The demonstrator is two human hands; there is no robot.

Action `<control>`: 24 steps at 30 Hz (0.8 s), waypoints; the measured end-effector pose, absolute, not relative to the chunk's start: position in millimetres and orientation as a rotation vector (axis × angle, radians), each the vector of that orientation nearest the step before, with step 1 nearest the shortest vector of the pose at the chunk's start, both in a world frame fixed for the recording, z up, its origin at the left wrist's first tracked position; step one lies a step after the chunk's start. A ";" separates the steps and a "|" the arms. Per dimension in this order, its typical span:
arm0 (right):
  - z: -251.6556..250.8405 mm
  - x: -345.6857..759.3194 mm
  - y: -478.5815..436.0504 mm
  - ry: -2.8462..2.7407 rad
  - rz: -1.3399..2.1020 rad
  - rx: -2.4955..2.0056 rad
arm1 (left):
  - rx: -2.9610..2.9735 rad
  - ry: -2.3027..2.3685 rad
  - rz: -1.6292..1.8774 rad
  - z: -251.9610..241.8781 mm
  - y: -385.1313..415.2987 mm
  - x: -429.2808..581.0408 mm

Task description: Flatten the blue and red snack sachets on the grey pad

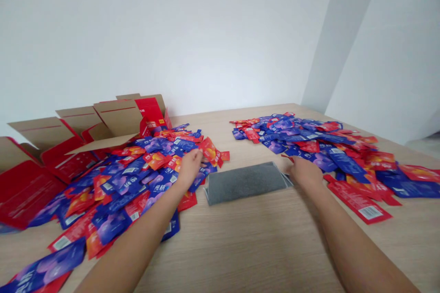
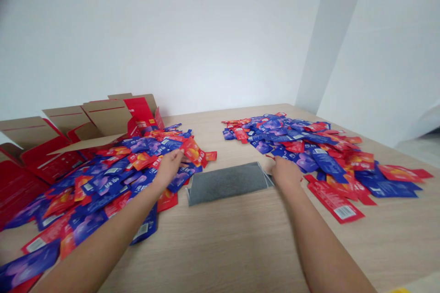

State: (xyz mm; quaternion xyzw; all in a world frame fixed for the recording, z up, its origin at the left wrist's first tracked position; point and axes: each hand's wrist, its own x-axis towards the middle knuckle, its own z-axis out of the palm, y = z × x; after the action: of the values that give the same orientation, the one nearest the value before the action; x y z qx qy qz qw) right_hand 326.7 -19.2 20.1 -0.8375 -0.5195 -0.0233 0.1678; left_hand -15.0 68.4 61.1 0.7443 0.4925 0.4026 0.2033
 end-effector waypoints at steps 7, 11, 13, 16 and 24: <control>43.0 291.7 -24.1 -1.478 -0.153 -1.744 | 1.696 1.402 1.388 107.7 93.4 -86.9; 21.9 269.3 -13.2 -1.322 0.298 -1.398 | 1.811 1.297 1.106 70.8 65.6 -60.7; 8.9 258.7 -6.7 -1.286 0.599 -1.317 | 1.962 1.207 0.926 44.1 46.3 -33.4; -5.9 243.5 1.7 -1.411 0.763 -1.347 | 2.211 1.093 0.741 13.2 20.5 3.8; -28.8 203.7 -11.1 -1.890 0.192 -1.539 | 2.859 1.145 0.432 -22.9 6.1 27.1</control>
State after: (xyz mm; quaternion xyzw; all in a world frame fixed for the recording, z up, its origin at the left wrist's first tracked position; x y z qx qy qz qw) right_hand 203.7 -11.1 -28.8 -0.5917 -0.7266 0.0739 0.3413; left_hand 27.1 6.1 -22.9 0.9192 0.3683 0.1388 0.0157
